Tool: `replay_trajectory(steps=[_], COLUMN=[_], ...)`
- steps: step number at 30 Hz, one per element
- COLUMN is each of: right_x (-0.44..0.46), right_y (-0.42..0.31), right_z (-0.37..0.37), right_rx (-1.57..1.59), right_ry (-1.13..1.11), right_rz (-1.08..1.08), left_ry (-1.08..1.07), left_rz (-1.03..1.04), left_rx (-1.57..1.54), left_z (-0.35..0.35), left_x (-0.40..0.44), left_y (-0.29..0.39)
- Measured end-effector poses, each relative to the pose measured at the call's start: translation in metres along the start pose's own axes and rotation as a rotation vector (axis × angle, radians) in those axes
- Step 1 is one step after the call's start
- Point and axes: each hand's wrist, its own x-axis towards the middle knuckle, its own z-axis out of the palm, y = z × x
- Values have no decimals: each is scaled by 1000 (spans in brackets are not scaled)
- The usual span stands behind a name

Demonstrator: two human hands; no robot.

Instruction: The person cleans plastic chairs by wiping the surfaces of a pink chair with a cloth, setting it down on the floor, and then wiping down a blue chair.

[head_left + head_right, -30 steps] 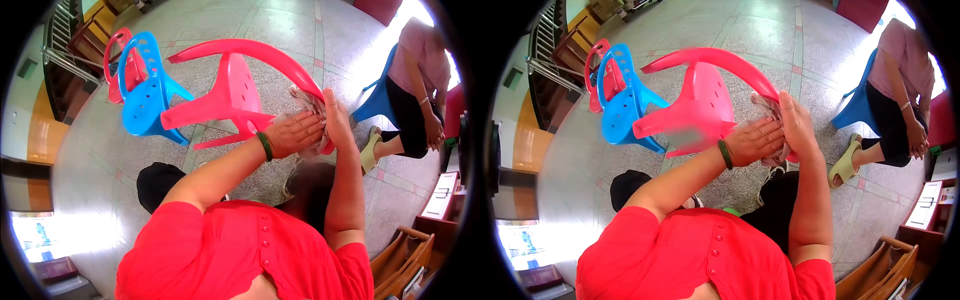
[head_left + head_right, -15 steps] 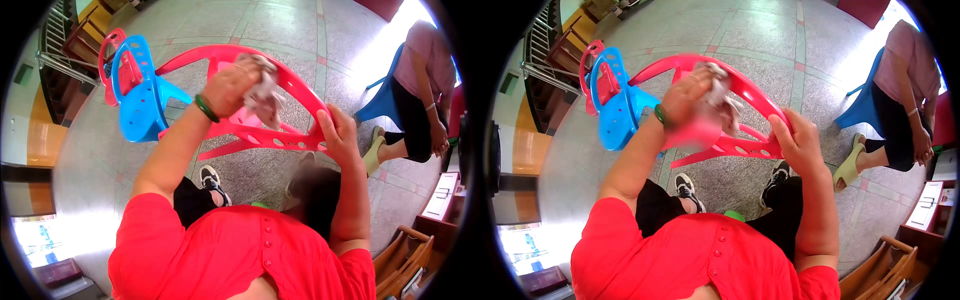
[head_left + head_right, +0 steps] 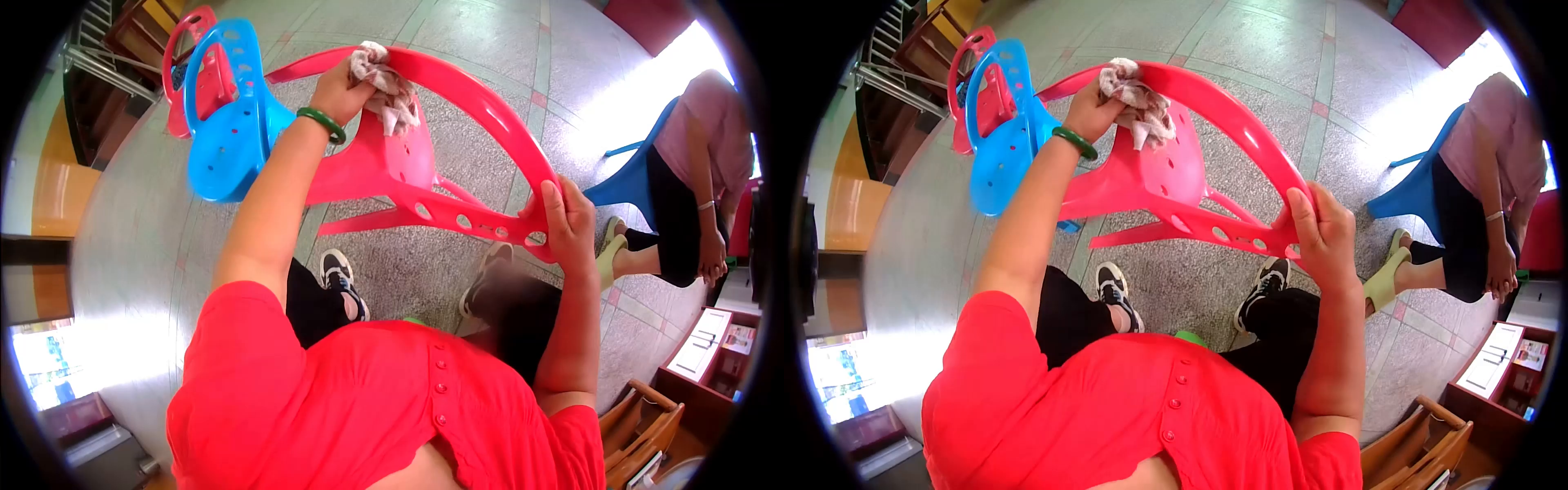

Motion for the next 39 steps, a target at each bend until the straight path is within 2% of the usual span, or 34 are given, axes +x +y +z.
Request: replay_trajectory(steps=[1,3,4,7,8,10,12,15,17,19,20,25,29,34,37,39], right_x=[1,-1,-2,-3,-2,-1,-3,-3,-8,-7,-8,-4,-4,-3,0,1], right_y=[1,5,-1,1,0,-3,-1,-2,-3,-4,-4,4,10,7,10,13], right_z=[0,0,3,3,3,3,3,2,4,2,2,-4,-3,-5,-4,-4], right_rx=[2,-112,-87,-68,-66,-132,-142,-160,-135,-213,-211,-168,-9,15,43,69], right_ry=[-4,34,70,56,56,55,48,75,84,39,42,9,-22,-41,-52,-59], right_rz=[3,17,40,12,13,45,59,58,43,21,20,126,171,196,201,207], left_ry=[6,27,69,79,78,30,-124,-61,-62,-225,-234,-205,-221,-214,-160,-158], left_rz=[35,112,129,38,38,246,413,461,464,422,420,445,394,290,181,185], left_rx=[5,361,439,617,618,580,700,632,652,583,566,549,479,331,314,436], left_z=[4,10,17,26,31,48,79,77,61,47,46,41,36,31,14,-6], left_x=[0,-11,-21,-45,-54,-77,-118,-126,-138,-139,-141,-149,-160,-163,-167,-175], left_y=[3,15,36,56,59,56,32,42,48,56,60,61,61,55,53,56])
